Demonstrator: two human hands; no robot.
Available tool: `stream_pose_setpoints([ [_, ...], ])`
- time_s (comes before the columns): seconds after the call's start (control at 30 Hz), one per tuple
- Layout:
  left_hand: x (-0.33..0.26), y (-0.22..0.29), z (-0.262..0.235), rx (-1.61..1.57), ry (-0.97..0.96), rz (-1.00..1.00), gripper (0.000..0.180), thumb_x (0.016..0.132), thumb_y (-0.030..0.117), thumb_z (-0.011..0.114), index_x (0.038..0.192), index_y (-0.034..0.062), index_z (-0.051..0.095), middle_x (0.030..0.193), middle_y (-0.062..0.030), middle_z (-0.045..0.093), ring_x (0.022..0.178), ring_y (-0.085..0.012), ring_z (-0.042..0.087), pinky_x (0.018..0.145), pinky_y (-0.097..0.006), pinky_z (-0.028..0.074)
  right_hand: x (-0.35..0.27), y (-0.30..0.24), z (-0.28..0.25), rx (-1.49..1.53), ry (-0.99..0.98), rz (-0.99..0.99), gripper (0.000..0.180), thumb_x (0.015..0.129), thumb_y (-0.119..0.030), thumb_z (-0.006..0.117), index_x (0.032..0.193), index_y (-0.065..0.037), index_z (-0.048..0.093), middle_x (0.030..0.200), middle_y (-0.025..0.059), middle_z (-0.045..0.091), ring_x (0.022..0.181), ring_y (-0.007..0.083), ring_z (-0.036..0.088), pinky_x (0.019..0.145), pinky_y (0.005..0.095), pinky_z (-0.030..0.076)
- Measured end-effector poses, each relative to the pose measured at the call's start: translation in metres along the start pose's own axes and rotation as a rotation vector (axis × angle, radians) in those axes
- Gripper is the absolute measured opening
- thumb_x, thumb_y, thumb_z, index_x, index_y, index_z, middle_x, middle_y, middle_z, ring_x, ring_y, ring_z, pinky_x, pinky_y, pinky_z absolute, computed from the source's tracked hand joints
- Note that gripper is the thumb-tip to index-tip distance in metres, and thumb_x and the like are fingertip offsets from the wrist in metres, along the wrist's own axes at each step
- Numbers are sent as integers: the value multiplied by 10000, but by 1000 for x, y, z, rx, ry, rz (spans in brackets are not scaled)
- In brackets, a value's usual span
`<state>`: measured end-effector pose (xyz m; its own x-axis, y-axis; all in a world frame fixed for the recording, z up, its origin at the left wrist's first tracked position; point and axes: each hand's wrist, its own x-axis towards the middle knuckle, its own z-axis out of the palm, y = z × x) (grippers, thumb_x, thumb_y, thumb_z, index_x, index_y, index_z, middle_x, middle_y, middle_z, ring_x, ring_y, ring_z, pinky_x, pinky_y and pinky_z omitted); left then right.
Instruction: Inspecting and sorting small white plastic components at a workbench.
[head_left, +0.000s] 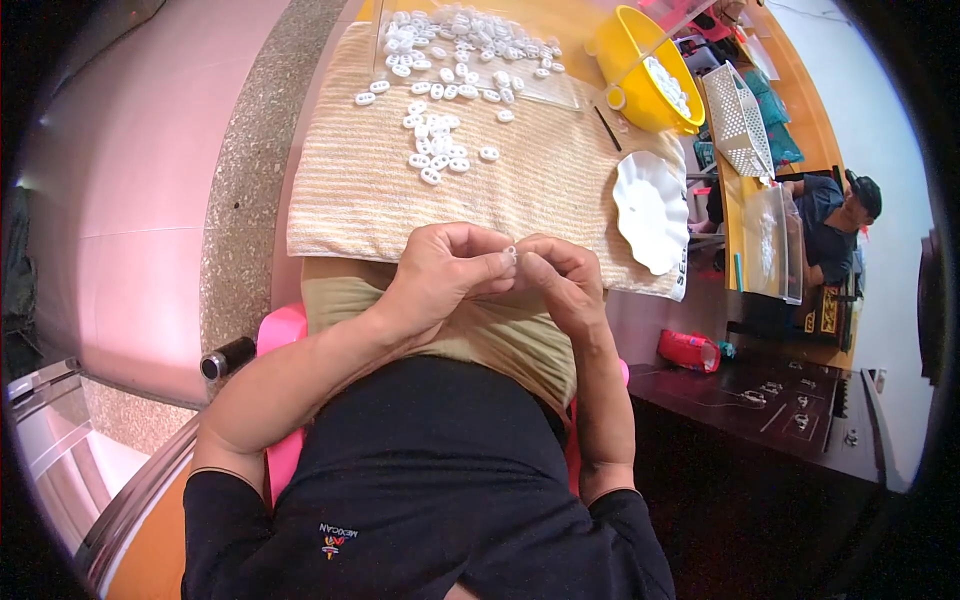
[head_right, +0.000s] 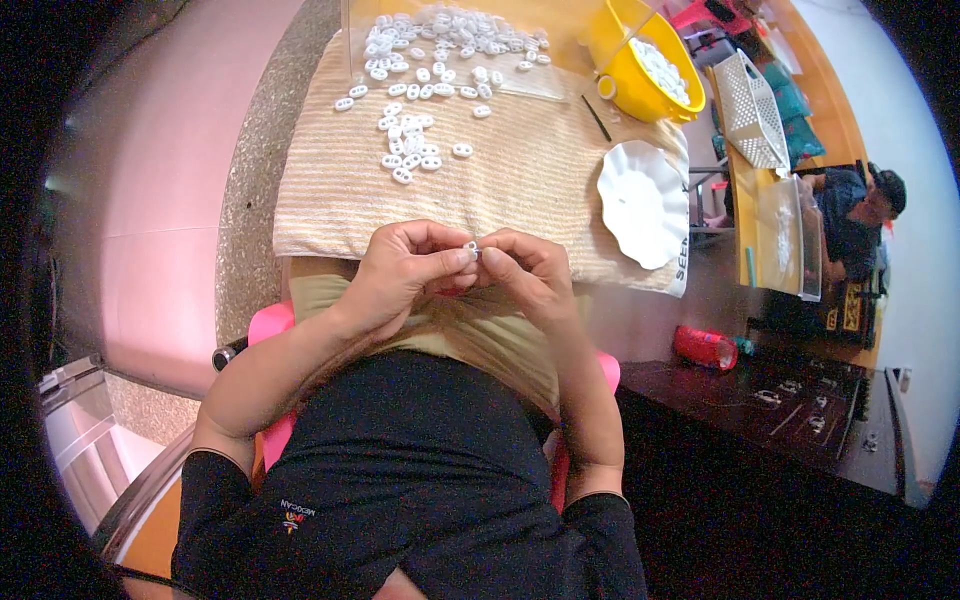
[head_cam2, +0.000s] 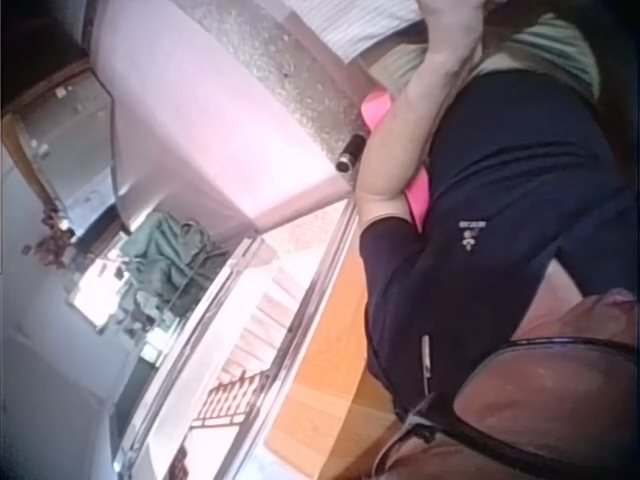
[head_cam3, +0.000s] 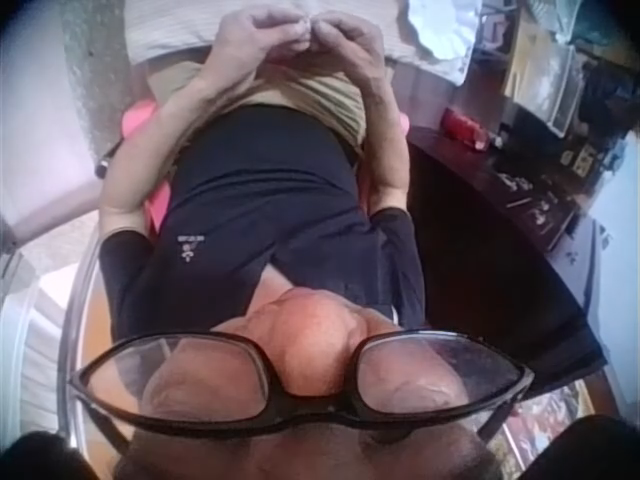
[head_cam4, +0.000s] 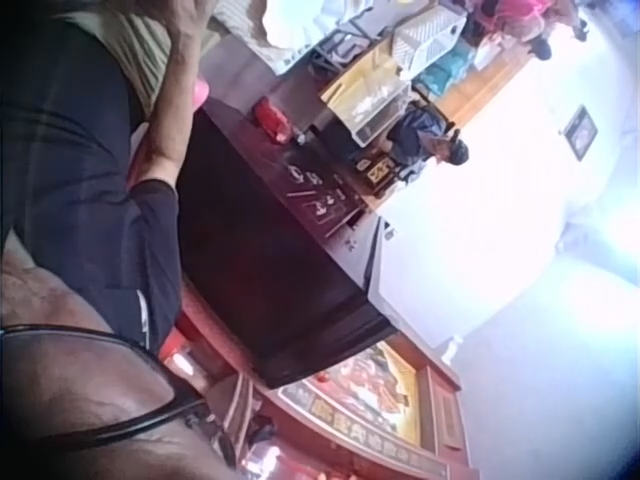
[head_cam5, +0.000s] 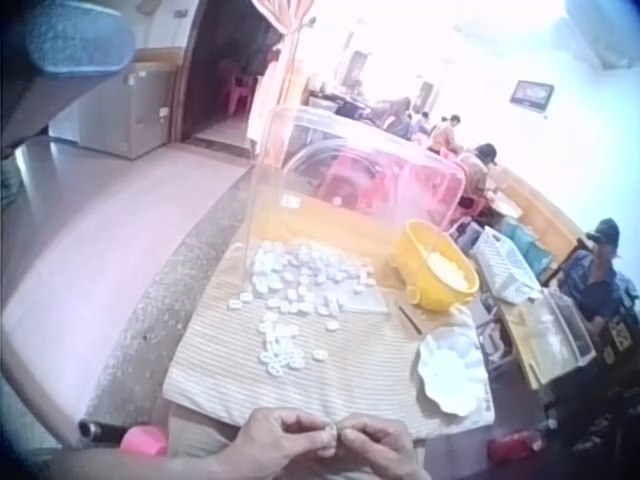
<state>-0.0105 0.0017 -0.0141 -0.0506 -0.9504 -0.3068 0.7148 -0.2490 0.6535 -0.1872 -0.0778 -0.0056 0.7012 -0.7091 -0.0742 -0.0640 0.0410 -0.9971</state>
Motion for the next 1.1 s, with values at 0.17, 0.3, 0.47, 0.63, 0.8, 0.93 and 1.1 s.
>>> stream_pose_setpoints([
  [0.17, 0, -1, -1, 8, 1, 0, 141, 865, 23, 661, 987, -39, 629, 885, -99, 669, 780, -147, 656, 724, -255, 567, -1, 3, 0, 31, 31, 30, 163, 949, -100, 581, 1016, 40, 634, 888, 45, 660, 786, 81, 609, 708, 212, 507],
  [0.3, 1, -2, -1, -1, -3, -1, 143, 865, 24, 662, 990, -38, 628, 895, -102, 670, 782, -148, 659, 725, -252, 569, -2, 7, -1, -21, 33, 7, 159, 955, -114, 578, 1001, 32, 621, 873, 42, 654, 781, 83, 611, 707, 219, 514],
  [0.47, 0, -1, 0, -2, 12, -15, 151, 864, 25, 665, 995, -38, 626, 900, -101, 672, 781, -148, 662, 722, -253, 570, -3, 0, 8, -98, 56, -4, 176, 967, -145, 566, 982, 22, 619, 856, 26, 647, 766, 74, 597, 689, 217, 501],
  [0.63, -1, -3, 0, 10, 35, -5, 160, 859, 25, 671, 1000, -38, 629, 899, -102, 676, 776, -147, 663, 717, -255, 569, -3, -1, 13, -238, 104, -24, 186, 968, -154, 565, 950, 20, 628, 823, 13, 647, 752, 58, 581, 674, 212, 483],
  [0.8, -3, -1, 2, 62, 38, 26, 159, 857, 21, 670, 998, -43, 634, 881, -99, 678, 767, -143, 660, 707, -257, 565, -1, -4, 17, -218, 127, -31, 185, 964, -139, 565, 916, 25, 636, 776, 10, 649, 721, 58, 575, 658, 213, 476],
  [0.93, -4, -4, 1, 69, 30, 69, 154, 860, 18, 666, 997, -45, 636, 879, -98, 677, 762, -142, 658, 706, -256, 565, -1, -2, 16, -238, 136, -41, 188, 959, -143, 573, 904, 24, 641, 763, 11, 644, 710, 58, 572, 649, 216, 475],
  [1.1, -5, -3, 3, 58, 51, 59, 146, 864, 21, 663, 993, -41, 637, 878, -94, 675, 759, -137, 656, 711, -254, 567, -1, -1, 14, -289, 145, -33, 186, 948, -147, 589, 897, 21, 650, 733, 15, 635, 704, 56, 565, 641, 223, 474],
])
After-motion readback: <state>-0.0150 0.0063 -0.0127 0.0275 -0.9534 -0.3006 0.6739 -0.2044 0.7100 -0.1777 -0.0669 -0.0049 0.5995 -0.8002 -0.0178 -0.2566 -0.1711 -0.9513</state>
